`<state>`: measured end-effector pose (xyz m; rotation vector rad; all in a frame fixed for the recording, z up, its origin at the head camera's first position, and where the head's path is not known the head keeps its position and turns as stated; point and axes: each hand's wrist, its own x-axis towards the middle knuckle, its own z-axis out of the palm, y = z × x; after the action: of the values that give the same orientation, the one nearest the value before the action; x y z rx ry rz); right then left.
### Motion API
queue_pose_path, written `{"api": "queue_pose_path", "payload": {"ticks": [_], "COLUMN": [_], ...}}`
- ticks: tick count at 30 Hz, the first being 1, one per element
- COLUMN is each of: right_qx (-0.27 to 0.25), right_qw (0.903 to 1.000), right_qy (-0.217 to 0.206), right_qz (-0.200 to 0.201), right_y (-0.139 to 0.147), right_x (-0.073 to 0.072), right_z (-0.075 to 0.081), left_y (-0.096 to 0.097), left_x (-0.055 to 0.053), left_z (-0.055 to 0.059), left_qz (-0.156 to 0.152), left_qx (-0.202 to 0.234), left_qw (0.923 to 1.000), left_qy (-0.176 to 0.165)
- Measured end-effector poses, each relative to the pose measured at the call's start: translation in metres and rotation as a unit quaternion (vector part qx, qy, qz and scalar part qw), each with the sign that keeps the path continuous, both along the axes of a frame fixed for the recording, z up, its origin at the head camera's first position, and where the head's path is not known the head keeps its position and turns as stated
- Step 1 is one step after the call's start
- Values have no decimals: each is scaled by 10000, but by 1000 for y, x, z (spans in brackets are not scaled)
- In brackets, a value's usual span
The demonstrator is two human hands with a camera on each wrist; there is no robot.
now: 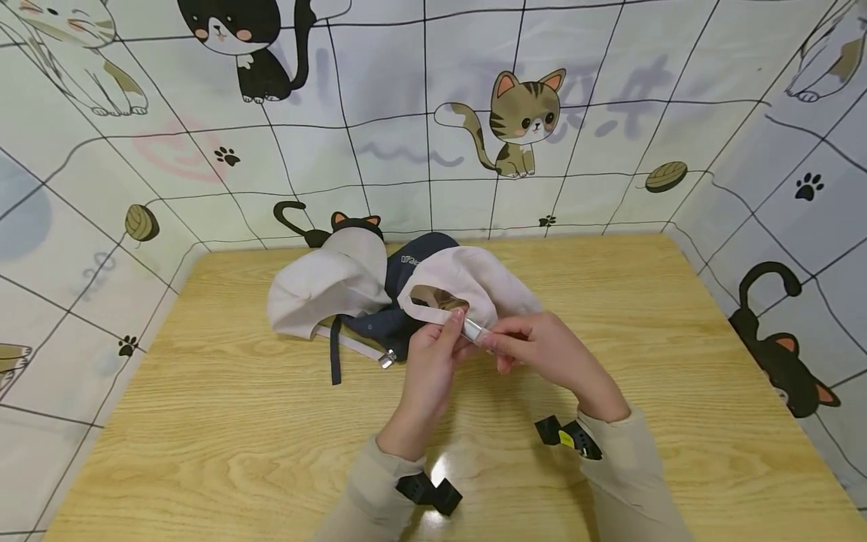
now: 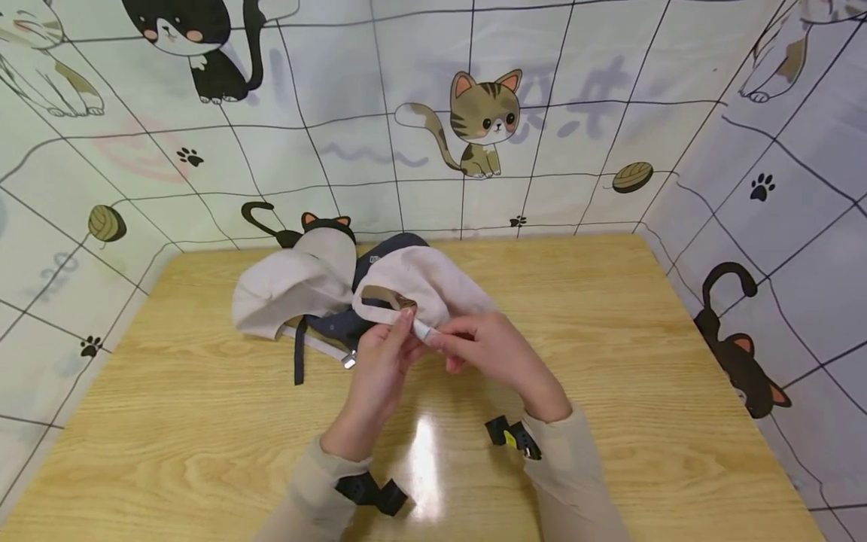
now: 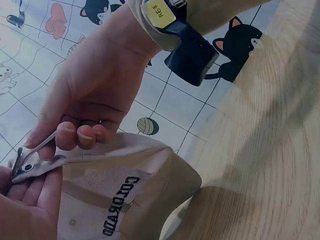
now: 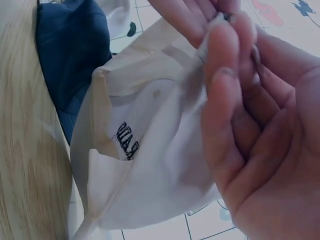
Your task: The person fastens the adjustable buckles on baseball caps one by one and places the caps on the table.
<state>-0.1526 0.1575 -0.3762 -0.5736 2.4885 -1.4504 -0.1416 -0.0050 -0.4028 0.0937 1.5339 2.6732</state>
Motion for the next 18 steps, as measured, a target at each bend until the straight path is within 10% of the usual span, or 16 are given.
{"api": "queue_pose_path", "payload": {"ticks": [7,12,15,18], "right_qx": [-152,-88,382,718], "right_qw": [9998,9935,9668,9203], "right_qy": [-49,1055,2450,3747], "right_qz": [107,-427,-619,-862], "right_y": [8,-1,-13,-20], "right_x": [2,4,5,5], "right_z": [-2,-1,-1,-2], "left_y": [0,0,0,1], "left_x": [0,1,1,2], "left_z": [-1,-1,-1,1], "left_qz": [225,293,373,485], "left_qx": [-171,-333,-276,-97], "left_qw": [9992,9985,9986,9987], "left_qy": [265,321,252,109]}}
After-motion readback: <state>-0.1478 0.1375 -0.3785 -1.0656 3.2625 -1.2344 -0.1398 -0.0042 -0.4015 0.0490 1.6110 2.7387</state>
